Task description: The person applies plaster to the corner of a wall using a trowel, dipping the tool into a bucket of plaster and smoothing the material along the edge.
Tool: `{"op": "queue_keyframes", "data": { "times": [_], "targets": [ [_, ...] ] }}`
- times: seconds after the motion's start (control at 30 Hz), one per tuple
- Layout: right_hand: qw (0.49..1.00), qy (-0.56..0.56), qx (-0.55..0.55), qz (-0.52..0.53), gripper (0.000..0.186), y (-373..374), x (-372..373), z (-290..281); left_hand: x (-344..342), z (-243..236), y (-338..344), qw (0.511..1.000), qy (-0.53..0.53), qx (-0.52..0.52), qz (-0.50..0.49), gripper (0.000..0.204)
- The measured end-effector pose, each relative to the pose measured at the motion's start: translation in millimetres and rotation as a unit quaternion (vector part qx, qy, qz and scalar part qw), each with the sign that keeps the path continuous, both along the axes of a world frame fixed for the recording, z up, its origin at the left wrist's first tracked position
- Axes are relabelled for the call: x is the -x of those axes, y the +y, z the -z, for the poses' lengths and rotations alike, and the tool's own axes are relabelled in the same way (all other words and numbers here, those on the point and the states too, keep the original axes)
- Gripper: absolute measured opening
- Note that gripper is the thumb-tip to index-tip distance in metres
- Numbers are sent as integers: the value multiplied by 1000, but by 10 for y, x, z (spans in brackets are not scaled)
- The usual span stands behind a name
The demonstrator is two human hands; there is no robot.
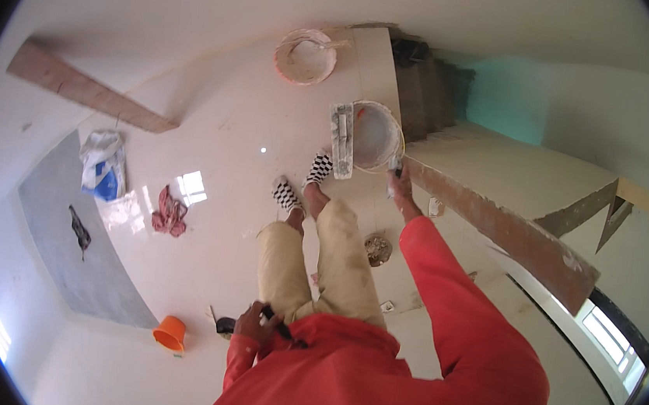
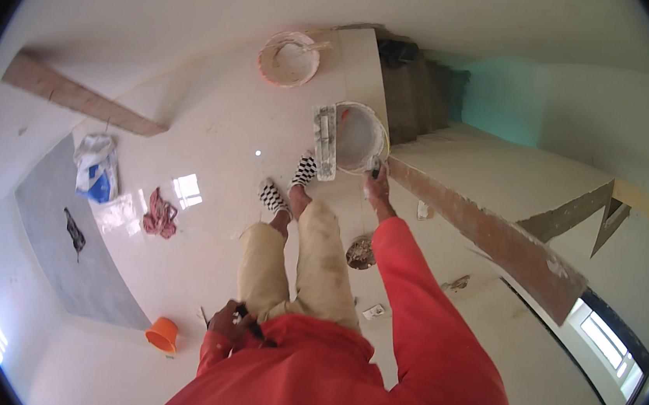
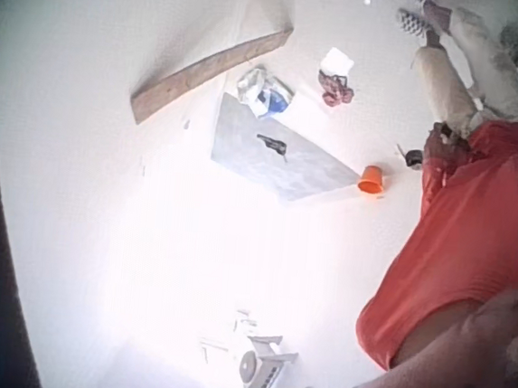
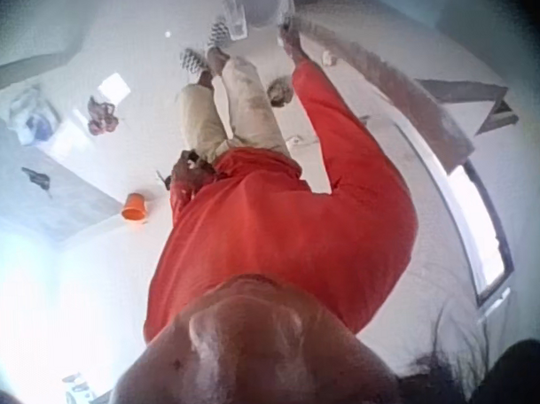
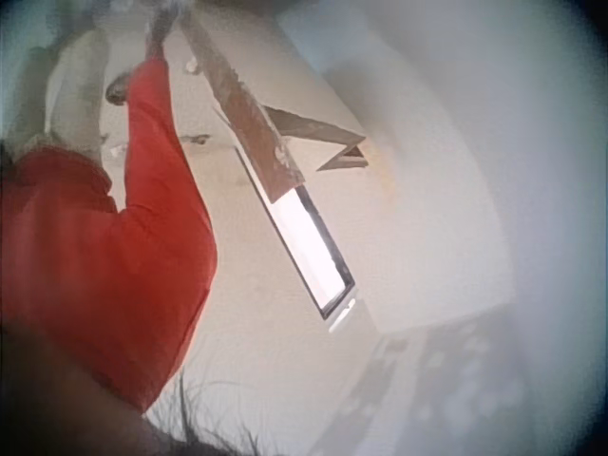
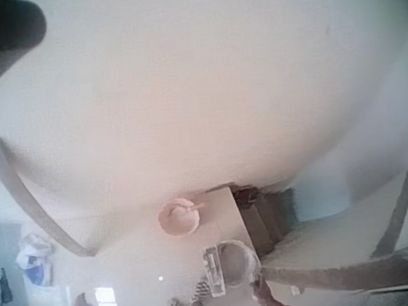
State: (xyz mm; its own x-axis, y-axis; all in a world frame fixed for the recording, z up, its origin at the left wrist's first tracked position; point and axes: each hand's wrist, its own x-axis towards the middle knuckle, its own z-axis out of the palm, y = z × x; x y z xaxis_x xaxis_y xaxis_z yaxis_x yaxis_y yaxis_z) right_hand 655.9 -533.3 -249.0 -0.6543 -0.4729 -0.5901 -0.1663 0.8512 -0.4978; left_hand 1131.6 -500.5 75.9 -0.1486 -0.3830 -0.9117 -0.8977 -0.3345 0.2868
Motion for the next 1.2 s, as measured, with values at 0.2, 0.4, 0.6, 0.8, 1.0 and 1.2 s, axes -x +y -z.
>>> {"op": "queue_keyframes", "data": {
  "times": [0.2, 0.4, 0.6, 0.8, 1.0, 1.2],
  "targets": [
    [999, 4, -33, -32, 71, -356, -131, 597, -83, 120, -738, 994, -20, -37, 100, 57],
    [999, -21, -41, -23, 65, -504, 19, 1799, 326, 919, -1872, 992, -101, -78, 1, 40],
    [989, -10, -144, -45, 75, -619, -117, 2885, 994, 2223, -2843, 978, 38, 199, 42, 45],
    [980, 196, -16, -34, 70, 273, 610, 3908, 2326, 4158, -4531, 802, 206, 504, 246, 68],
    [991, 46, -123, -34, 49, -155, 176, 3858, 2651, 5001, -5569, 820, 109, 458, 325, 46],
    [982, 100, -138, -87, 53, -351, -11, 3433, 2708, 4936, -5394, 878, 202, 326, 286, 34]
  ]
}}
